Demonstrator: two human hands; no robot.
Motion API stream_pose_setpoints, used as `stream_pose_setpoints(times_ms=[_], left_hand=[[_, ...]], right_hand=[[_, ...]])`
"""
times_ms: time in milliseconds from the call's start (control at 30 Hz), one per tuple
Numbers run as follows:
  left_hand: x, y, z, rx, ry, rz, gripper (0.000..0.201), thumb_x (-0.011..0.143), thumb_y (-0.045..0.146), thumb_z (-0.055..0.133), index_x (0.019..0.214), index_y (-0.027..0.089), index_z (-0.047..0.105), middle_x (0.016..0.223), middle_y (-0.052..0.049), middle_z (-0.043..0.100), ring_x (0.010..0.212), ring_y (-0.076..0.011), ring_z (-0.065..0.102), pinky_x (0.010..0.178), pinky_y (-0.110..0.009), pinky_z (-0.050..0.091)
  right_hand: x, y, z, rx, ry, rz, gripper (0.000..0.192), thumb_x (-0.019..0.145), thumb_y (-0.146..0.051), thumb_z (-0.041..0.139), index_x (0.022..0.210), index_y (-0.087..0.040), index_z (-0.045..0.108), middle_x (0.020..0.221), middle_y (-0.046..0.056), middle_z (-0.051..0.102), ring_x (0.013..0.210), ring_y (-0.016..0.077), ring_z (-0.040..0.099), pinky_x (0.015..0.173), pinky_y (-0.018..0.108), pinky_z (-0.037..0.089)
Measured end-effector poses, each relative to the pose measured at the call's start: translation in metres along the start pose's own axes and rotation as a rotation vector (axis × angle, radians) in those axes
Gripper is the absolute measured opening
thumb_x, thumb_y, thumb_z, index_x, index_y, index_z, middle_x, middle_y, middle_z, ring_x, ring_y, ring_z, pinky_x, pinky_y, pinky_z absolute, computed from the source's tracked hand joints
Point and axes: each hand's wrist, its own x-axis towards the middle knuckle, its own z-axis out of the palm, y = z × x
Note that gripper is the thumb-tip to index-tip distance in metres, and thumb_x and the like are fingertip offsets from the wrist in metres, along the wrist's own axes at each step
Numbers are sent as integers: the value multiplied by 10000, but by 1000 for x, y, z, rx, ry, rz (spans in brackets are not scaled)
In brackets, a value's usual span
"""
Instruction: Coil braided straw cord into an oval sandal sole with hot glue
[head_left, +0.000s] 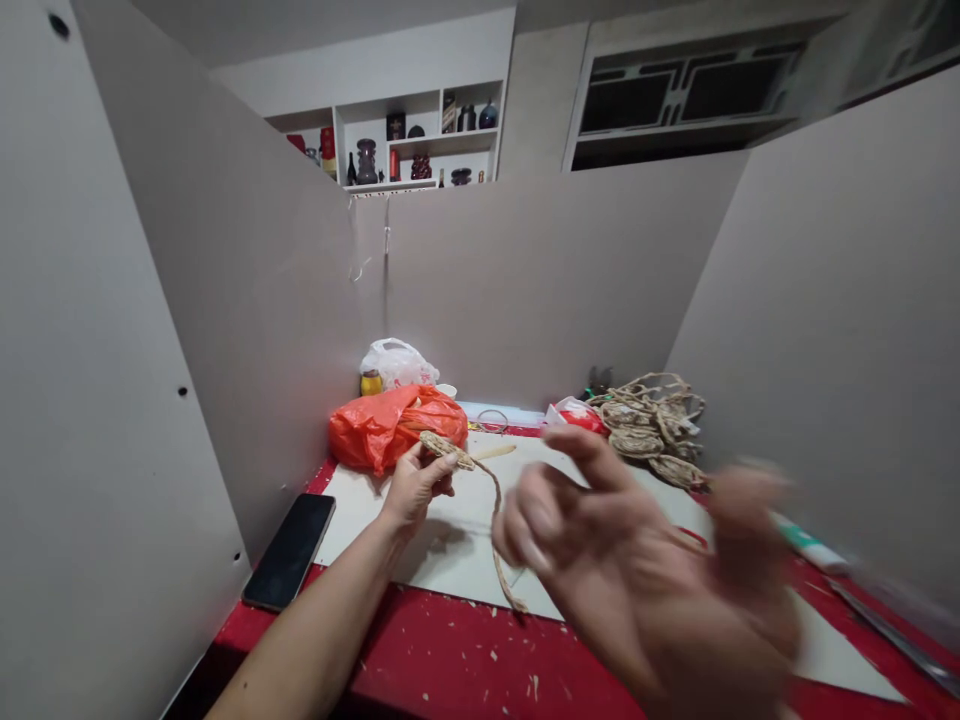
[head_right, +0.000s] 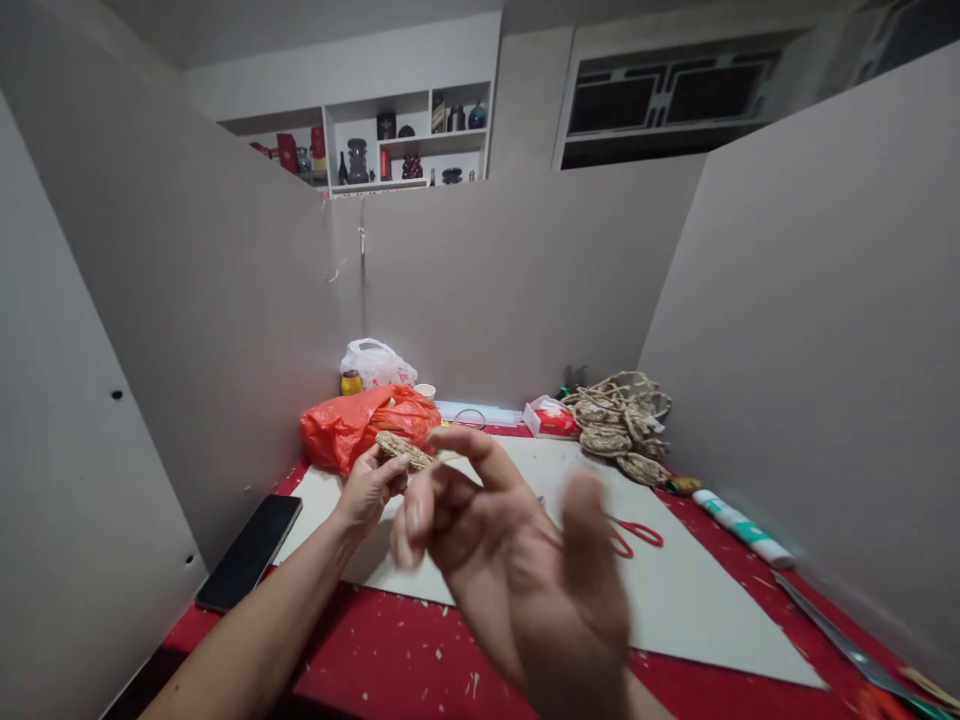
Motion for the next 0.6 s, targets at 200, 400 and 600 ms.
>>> stream_pose_setpoints(times_ms=[200,400,600], left_hand=[[4,-22,-7,80,-21,-90,378,588,350,814,808,123,607,668,13,571,503,-58,450,492,-213,346],[3,-27,-8,102,6,-145,482,475,417,848,773,125,607,623,23,551,469,-68,442,473,-238,347],[2,-22,-6,60,-3,-185,524,442,424,856,808,137,614,676,19,561,492,-65,445,493,-253,388]], right_hand=[[87,42,-16,47,218,169,485,554,-253,857,987,-236,637,752,-21,654,626,103,606,544,180,524],[95,72,-64,22,338,230,567,412,-193,885,926,-205,647,636,-43,620,528,70,561,507,134,534],[95,58,-70,-201,387,296,530,461,-292,868,947,-302,657,636,-39,559,483,95,537,318,139,393]])
